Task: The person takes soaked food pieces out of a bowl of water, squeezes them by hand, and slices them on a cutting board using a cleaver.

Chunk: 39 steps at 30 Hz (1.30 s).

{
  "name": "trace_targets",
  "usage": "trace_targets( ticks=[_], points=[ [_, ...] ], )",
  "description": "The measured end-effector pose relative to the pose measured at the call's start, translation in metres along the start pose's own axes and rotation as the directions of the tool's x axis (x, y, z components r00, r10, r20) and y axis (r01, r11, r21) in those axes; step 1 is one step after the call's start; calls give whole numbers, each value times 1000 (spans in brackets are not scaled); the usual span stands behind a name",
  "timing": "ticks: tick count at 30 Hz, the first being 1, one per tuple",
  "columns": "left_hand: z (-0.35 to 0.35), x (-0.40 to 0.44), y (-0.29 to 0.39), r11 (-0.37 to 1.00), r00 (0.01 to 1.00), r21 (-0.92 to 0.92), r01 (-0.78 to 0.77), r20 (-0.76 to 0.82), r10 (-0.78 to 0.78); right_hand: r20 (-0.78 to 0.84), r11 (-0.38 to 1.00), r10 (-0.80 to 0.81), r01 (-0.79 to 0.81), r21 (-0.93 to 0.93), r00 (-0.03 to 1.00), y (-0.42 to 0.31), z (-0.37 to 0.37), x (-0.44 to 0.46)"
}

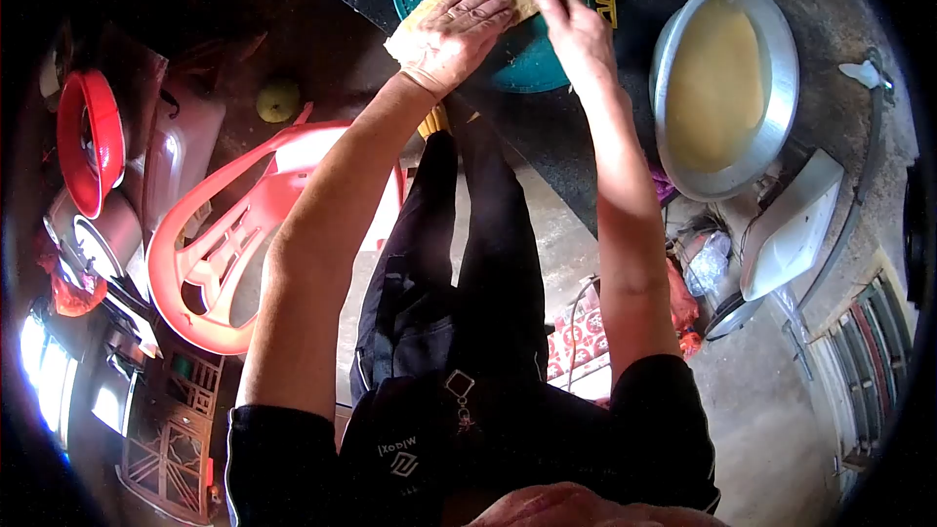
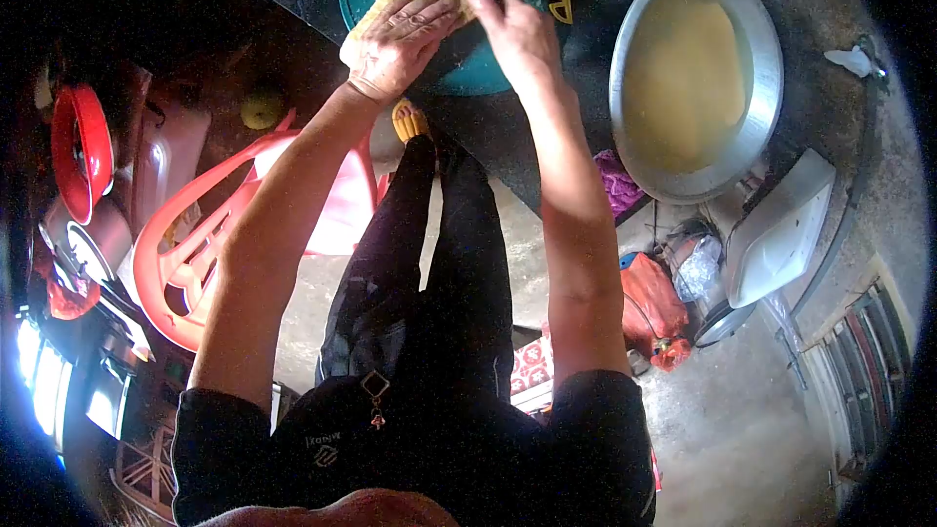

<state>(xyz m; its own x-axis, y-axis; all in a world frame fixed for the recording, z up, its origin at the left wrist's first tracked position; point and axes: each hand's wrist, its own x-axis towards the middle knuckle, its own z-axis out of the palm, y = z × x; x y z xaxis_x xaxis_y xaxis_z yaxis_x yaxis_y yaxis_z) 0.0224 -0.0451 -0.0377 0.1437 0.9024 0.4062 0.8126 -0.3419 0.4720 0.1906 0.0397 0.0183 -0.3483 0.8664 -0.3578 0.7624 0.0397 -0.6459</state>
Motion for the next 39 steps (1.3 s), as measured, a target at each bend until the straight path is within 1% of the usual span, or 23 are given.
trace_targets(
  ticks=[1, 3, 5, 7, 9, 11, 13, 15, 17, 18, 20, 22, 23, 25, 26, 27, 29, 30, 31, 33, 35, 37, 39],
  points=[
    [1, -1, 1, 1000, 1000, -6, 0, -8, 0, 34, 997, 46, -48, 60, 998, 0, -6, -5],
    [2, 0, -1, 1000, 1000, -11, 0, -26, 0, -2, 999, -23, 23, 26, 1000, -12, -9, -32],
    [1, -5, -1, 999, 1000, -42, 18, -13, -18, 13, 977, -167, 167, -132, 986, 6, 6, -58],
    [-4, -6, 2, 999, 999, -31, 41, -4, -42, 114, 949, -22, 57, -311, 993, -5, 4, -89],
    [-5, -2, -3, 1000, 999, -16, -19, 31, 20, 43, 952, -36, 47, -302, 998, 7, 16, -104],
    [0, -5, -6, 999, 998, 29, -45, 49, 44, 46, 951, -61, 73, -301, 997, 9, 15, -102],
    [1, -7, -4, 999, 1000, 34, -22, -19, 23, 55, 966, -95, 105, -236, 994, 4, 15, -83],
    [3, -9, -3, 999, 999, 34, 8, -44, -7, 93, 897, -227, 245, -368, 970, 4, 29, -52],
    [6, -12, -5, 999, 999, 28, 45, -28, -45, 14, 932, -247, 242, -270, 969, -3, 44, -26],
    [-8, -2, 6, 988, 988, 25, 152, -28, -151, -4, 921, -276, 263, -289, 961, -3, 45, -24],
    [2, -11, 2, 990, 992, 74, 123, -21, -122, -42, 895, -326, 294, -336, 944, 0, 44, -26],
    [0, -7, 0, 994, 998, 106, 31, -66, -24, -30, 904, -232, 205, -375, 972, 2, 35, -48],
    [-4, -4, 2, 997, 994, 52, 53, -95, -48, -19, 905, -186, 164, -392, 982, 7, 31, -63],
    [-4, -3, -4, 998, 997, 56, 11, 75, -16, -20, 917, -118, 102, -385, 993, 22, 26, -87],
    [-6, -1, -1, 999, 1000, -43, 0, 17, 1, -21, 908, -134, 114, -402, 991, 22, 26, -87],
    [-5, -3, -2, 999, 1000, -51, 0, 29, 2, -23, 899, -149, 126, -419, 989, 21, 25, -86],
    [-3, -5, -4, 998, 999, -67, -8, 51, 11, -17, 915, -258, 238, -327, 966, 21, 31, -63],
    [-2, -5, -2, 1000, 1000, -31, -1, 2, 1, 10, 861, -340, 316, -399, 940, 18, 36, -45],
    [-4, -4, 0, 1000, 1000, -27, 5, -10, -6, 24, 929, -232, 229, -291, 972, 3, 37, -28],
    [-10, 2, 2, 1000, 999, -20, 13, -38, -14, -79, 900, -350, 312, -304, 934, 1, 45, -10],
    [-3, 0, 0, 999, 999, -9, 33, -8, -33, 13, 931, -226, 220, -292, 974, 2, 32, -30],
    [-5, -1, -2, 1000, 997, 3, 15, 75, -16, -50, 925, -261, 235, -299, 964, 40, 33, -66],
    [0, -2, -1, 1000, 1000, -7, 18, -8, -18, -14, 938, -70, 61, -342, 997, 46, 20, -95]
  ],
)
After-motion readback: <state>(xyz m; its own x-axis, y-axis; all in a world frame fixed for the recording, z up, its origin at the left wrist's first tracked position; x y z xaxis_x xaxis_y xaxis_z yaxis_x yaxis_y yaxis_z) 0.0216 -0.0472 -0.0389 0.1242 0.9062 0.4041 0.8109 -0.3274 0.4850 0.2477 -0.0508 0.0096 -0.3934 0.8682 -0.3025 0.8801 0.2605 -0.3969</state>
